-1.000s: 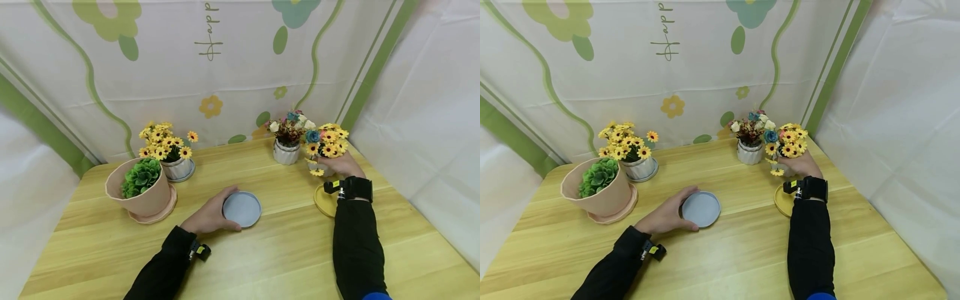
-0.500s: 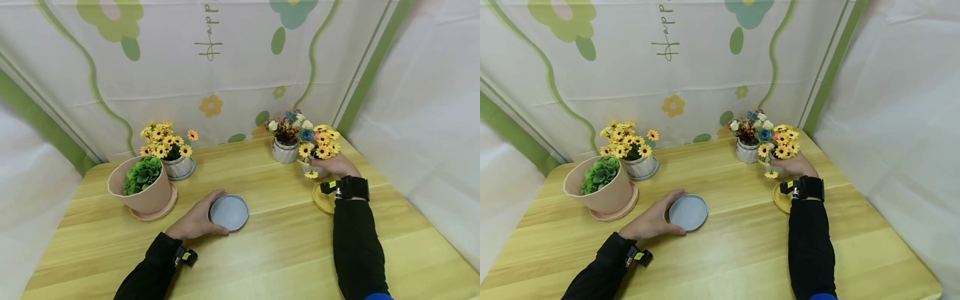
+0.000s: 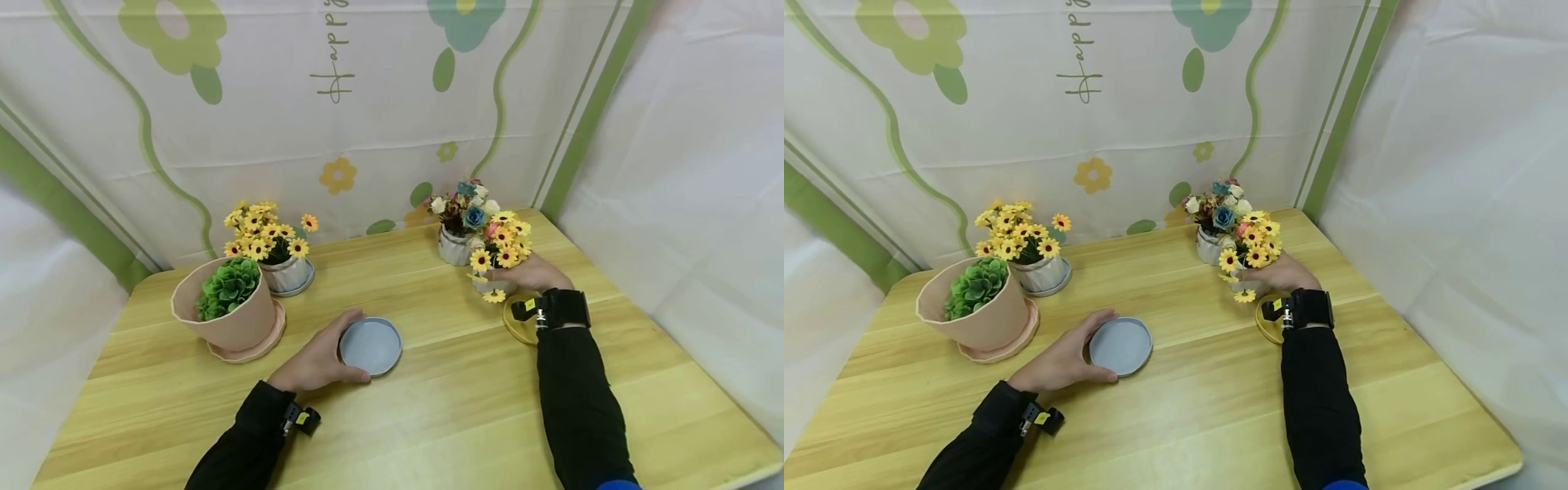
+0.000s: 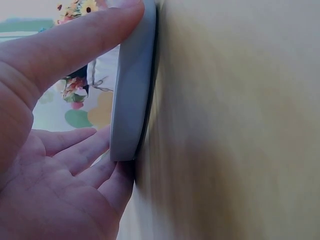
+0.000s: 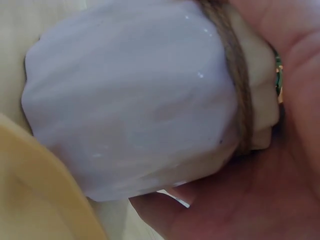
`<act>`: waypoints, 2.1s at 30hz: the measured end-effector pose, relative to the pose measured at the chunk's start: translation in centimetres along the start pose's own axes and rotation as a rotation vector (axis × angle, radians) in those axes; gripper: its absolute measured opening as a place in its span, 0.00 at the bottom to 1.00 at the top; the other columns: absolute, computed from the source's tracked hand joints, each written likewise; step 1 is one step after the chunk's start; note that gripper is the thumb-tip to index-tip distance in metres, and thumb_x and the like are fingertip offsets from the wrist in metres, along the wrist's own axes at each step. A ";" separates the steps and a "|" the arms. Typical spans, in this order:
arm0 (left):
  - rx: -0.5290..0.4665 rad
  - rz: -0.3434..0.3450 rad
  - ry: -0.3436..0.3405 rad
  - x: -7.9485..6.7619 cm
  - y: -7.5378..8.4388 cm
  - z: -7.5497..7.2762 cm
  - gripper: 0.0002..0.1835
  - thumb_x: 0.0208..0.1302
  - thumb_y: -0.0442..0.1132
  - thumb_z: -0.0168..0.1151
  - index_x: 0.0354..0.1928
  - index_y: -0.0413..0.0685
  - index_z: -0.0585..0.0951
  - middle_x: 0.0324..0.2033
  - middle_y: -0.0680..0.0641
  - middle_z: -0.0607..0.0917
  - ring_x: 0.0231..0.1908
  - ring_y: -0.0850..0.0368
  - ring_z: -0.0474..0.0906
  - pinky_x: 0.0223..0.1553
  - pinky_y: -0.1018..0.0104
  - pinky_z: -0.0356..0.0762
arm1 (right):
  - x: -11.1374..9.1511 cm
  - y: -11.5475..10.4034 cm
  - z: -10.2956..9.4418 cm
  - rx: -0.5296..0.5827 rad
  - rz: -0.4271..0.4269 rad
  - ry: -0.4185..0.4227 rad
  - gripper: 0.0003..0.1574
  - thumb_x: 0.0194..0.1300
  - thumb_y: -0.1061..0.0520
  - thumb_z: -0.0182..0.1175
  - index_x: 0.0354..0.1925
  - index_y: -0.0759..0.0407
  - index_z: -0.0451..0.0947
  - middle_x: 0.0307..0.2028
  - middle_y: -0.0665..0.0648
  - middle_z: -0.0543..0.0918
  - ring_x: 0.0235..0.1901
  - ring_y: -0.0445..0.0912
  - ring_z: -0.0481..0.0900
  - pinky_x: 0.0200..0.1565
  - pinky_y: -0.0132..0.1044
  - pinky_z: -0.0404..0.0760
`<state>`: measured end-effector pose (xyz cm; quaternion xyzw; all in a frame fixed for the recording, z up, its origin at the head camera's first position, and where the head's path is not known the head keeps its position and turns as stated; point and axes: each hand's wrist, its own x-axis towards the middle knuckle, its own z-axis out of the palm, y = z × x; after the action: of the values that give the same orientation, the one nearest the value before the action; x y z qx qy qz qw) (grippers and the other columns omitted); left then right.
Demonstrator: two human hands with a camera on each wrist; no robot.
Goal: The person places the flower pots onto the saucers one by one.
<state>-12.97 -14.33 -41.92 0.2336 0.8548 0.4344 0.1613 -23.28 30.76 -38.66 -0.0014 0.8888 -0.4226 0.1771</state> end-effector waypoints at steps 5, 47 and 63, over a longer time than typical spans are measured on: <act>0.014 -0.008 0.004 0.0 0.0 0.1 0.60 0.56 0.48 0.84 0.84 0.45 0.55 0.79 0.39 0.64 0.74 0.37 0.68 0.70 0.37 0.73 | -0.4 -0.8 0.5 -0.143 0.079 -0.017 0.84 0.54 0.17 0.69 0.84 0.67 0.45 0.79 0.79 0.55 0.77 0.76 0.56 0.76 0.71 0.61; 0.010 -0.026 -0.004 -0.1 0.3 0.0 0.61 0.58 0.50 0.83 0.85 0.48 0.52 0.81 0.39 0.61 0.74 0.37 0.69 0.68 0.40 0.76 | 1.1 -9.0 10.5 -0.048 -0.360 -0.252 0.63 0.61 0.44 0.78 0.83 0.51 0.55 0.79 0.60 0.66 0.79 0.58 0.65 0.80 0.56 0.63; 0.003 -0.030 -0.011 0.1 0.4 0.0 0.60 0.57 0.48 0.83 0.84 0.53 0.53 0.80 0.40 0.62 0.75 0.39 0.67 0.69 0.40 0.75 | 0.9 -10.4 12.8 0.048 -0.455 -0.111 0.65 0.50 0.53 0.86 0.79 0.50 0.63 0.72 0.56 0.75 0.72 0.54 0.74 0.75 0.54 0.73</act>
<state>-12.97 -14.05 -41.61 0.2236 0.8578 0.4295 0.1723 -21.64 14.27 -38.54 -0.2206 0.8442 -0.4721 0.1257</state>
